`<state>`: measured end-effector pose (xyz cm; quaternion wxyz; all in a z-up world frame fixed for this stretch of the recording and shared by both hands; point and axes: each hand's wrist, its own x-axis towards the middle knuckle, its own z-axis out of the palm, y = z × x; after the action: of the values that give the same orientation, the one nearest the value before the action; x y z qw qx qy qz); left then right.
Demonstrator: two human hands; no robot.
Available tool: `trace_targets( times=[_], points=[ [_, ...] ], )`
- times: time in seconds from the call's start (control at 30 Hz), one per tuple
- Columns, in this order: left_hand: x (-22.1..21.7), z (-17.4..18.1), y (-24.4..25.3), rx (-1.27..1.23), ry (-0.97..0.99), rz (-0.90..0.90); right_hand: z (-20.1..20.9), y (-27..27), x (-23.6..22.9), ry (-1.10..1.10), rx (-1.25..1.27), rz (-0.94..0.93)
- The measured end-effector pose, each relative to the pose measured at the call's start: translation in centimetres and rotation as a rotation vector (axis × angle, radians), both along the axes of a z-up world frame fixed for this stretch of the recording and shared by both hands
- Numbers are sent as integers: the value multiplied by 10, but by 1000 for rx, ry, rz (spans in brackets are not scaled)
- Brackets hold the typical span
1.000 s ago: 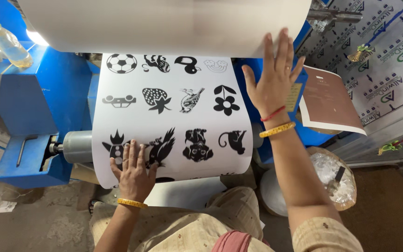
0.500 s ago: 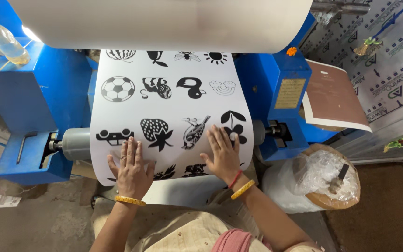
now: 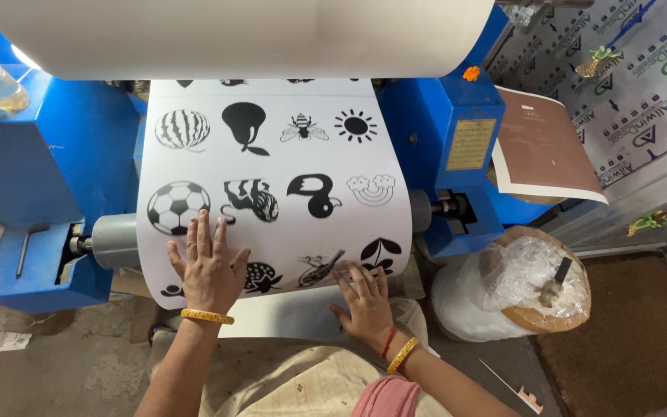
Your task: The person operates a blue printing machine, feeding a continuous roll of white paper with black silhouette designs through the rollers. They use both hands to smooth and guide the paper as it moves, ensuring the printed designs remain flat and aligned.
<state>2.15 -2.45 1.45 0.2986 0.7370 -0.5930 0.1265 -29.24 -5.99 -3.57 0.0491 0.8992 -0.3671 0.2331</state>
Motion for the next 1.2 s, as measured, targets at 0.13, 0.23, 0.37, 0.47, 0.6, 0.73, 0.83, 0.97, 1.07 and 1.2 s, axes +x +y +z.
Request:
trace_targets(
  times=[0.13, 0.23, 0.37, 0.47, 0.6, 0.73, 0.83, 0.97, 1.07, 1.2],
  points=[
    [-7, -2, 5, -1, -61, 15, 12, -12, 3, -28, 22, -45],
    [-15, -7, 16, -107, -80, 2, 31, -34, 12, -62, -19, -82],
    [-19, -17, 37, -106, -64, 14, 49, -59, 25, -98, -74, -87],
    [-16, -20, 40, -82, -45, 25, 53, -64, 33, -62, -66, -114],
    [-7, -18, 32, -130, -68, 31, 45, -47, 34, -131, -88, -45],
    [-3, -13, 20, -55, -61, 33, 39, -27, 23, -139, -50, -19],
    [-3, -7, 13, -33, -34, 19, 42, -27, 18, -156, -42, -17],
    [-8, -6, 13, -43, -29, 10, 48, -34, 15, -174, -32, -50],
    [-9, -7, 16, -52, -29, 7, 51, -42, 18, -187, -74, -51],
    [-5, -8, 20, -57, -40, 22, 52, -50, 23, -148, -84, -66]
  ],
)
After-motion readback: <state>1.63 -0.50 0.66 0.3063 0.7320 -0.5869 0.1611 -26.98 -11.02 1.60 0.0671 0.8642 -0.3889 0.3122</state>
